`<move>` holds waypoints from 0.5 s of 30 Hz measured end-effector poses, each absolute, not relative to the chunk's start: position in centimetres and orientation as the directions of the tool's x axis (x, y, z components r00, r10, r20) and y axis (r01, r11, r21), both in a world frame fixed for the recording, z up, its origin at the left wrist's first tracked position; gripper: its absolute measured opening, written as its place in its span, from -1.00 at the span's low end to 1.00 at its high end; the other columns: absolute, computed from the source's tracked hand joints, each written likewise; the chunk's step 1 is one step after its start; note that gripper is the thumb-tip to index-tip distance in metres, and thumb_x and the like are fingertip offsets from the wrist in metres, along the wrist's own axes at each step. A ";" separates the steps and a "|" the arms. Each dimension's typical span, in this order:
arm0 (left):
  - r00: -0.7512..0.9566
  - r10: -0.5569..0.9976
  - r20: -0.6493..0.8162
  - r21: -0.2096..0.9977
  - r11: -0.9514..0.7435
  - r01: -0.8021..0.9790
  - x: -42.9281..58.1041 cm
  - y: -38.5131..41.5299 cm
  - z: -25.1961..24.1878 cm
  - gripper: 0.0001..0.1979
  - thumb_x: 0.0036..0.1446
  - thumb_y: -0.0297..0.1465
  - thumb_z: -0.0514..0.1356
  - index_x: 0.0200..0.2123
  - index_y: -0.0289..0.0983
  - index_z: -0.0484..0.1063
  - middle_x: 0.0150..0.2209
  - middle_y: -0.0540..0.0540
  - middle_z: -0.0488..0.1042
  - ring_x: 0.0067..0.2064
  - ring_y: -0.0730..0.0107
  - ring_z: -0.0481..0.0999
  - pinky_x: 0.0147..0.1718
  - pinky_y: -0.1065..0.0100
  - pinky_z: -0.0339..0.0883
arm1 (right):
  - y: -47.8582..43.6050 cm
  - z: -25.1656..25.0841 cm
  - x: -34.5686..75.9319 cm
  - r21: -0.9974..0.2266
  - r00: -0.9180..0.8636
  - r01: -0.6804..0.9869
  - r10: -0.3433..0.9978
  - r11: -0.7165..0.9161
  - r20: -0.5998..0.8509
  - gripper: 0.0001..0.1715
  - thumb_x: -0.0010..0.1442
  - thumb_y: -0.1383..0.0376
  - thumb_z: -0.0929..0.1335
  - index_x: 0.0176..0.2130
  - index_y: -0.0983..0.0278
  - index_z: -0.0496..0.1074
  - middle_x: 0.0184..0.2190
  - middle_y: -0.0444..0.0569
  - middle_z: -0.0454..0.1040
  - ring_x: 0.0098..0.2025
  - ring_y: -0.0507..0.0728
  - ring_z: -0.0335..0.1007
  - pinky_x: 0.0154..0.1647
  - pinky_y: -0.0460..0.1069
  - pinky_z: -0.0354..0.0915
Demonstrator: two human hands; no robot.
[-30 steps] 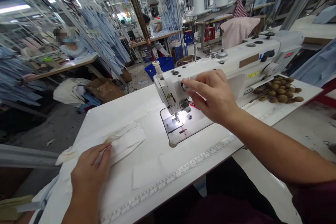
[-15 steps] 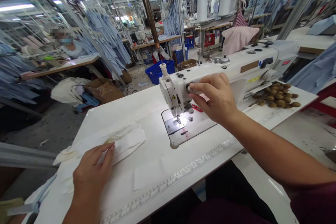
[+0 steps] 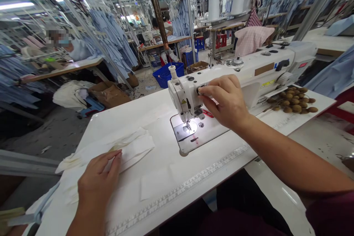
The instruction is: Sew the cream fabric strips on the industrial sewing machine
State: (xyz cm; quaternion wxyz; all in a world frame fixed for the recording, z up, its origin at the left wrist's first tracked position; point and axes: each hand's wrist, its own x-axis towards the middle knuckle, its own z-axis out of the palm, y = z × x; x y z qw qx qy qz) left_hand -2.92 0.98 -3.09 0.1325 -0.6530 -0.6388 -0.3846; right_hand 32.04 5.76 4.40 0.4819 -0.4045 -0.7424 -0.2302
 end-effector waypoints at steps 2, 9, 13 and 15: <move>-0.112 0.734 0.670 0.324 -0.153 0.934 -2.9 1.0 -3.1 -0.87 0.13 -0.27 0.12 -0.36 -0.12 0.45 -0.32 0.04 0.52 -0.22 0.31 0.51 -0.31 0.34 0.39 | 5.7 4.4 32.0 -0.031 -0.221 0.815 0.360 0.579 0.906 -0.86 0.26 0.32 0.24 -0.24 0.20 0.40 -0.33 -0.06 0.41 -0.25 0.11 0.24 -0.18 0.07 0.13; -0.127 0.748 0.652 0.338 -0.137 0.931 -3.0 1.1 -3.3 -0.84 0.12 -0.26 0.11 -0.38 -0.14 0.47 -0.33 0.02 0.53 -0.21 0.30 0.51 -0.29 0.35 0.39 | 5.7 4.3 32.1 -0.035 -0.226 0.804 0.359 0.593 0.905 -0.75 0.26 0.40 0.20 -0.19 0.16 0.41 -0.36 -0.09 0.40 -0.28 0.09 0.22 -0.18 0.07 0.12; -0.089 0.730 0.677 0.329 -0.192 0.924 -3.0 1.1 -3.0 -0.80 0.08 -0.20 0.11 -0.41 -0.15 0.48 -0.36 0.00 0.53 -0.26 0.32 0.52 -0.25 0.36 0.39 | 5.8 4.1 32.2 -0.047 -0.207 0.810 0.360 0.585 0.910 -0.79 0.22 0.29 0.28 -0.11 0.20 0.36 -0.30 -0.05 0.41 -0.23 0.14 0.25 -0.15 0.09 0.13; -0.076 0.732 0.677 0.332 -0.212 0.919 -2.9 1.1 -2.8 -0.77 0.07 -0.18 0.11 -0.42 -0.16 0.48 -0.38 -0.01 0.53 -0.28 0.33 0.52 -0.25 0.36 0.39 | 5.9 4.0 32.3 -0.054 -0.192 0.818 0.361 0.573 0.912 -0.77 0.19 0.23 0.32 -0.13 0.22 0.35 -0.29 -0.04 0.41 -0.21 0.15 0.26 -0.15 0.09 0.13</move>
